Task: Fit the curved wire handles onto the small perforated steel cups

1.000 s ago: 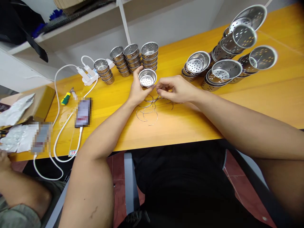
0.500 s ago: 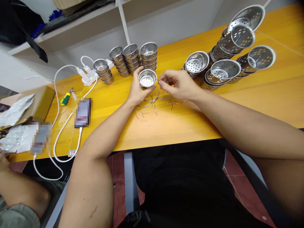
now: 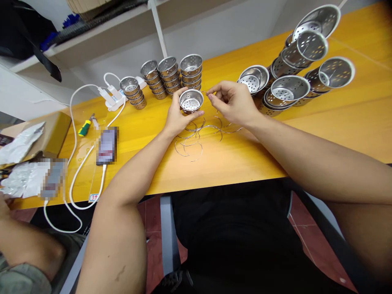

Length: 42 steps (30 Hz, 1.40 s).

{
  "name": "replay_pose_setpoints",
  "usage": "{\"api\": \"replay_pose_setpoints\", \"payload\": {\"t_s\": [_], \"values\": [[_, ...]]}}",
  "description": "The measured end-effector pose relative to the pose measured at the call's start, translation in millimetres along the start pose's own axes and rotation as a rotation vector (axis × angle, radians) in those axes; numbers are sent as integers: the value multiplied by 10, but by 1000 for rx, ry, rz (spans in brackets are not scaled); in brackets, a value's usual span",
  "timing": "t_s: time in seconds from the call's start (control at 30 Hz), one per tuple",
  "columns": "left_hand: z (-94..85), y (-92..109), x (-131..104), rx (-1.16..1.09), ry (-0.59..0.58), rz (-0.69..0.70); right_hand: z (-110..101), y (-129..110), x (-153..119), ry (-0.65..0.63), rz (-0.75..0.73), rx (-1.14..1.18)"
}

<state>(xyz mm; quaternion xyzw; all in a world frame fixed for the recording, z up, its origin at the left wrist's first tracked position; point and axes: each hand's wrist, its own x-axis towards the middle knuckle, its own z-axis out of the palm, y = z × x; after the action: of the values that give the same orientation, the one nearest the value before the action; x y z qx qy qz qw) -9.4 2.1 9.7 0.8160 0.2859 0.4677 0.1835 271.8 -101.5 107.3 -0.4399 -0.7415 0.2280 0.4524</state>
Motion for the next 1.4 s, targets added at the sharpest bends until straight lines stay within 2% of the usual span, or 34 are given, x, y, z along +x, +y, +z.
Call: {"api": "replay_pose_setpoints", "payload": {"t_s": [0.2,0.3,0.47,0.7,0.87,1.2,1.4], "values": [[-47,230,-4,3,-12,-45,9,68,22,18,-9,35],[-64,206,-6,15,18,-41,4,44,21,3,-12,50],[-66,98,-1,6,-6,-6,1,-65,-7,-14,-19,44],[0,209,27,-3,-20,1,12,-80,-16,-22,-14,51],[82,200,-20,-55,-39,-20,59,-25,17,12,-5,47],[107,251,-70,-114,-156,1,165,-4,44,55,-21,51],[132,310,-81,-111,-156,16,182,-25,38,63,-10,-11]]}}
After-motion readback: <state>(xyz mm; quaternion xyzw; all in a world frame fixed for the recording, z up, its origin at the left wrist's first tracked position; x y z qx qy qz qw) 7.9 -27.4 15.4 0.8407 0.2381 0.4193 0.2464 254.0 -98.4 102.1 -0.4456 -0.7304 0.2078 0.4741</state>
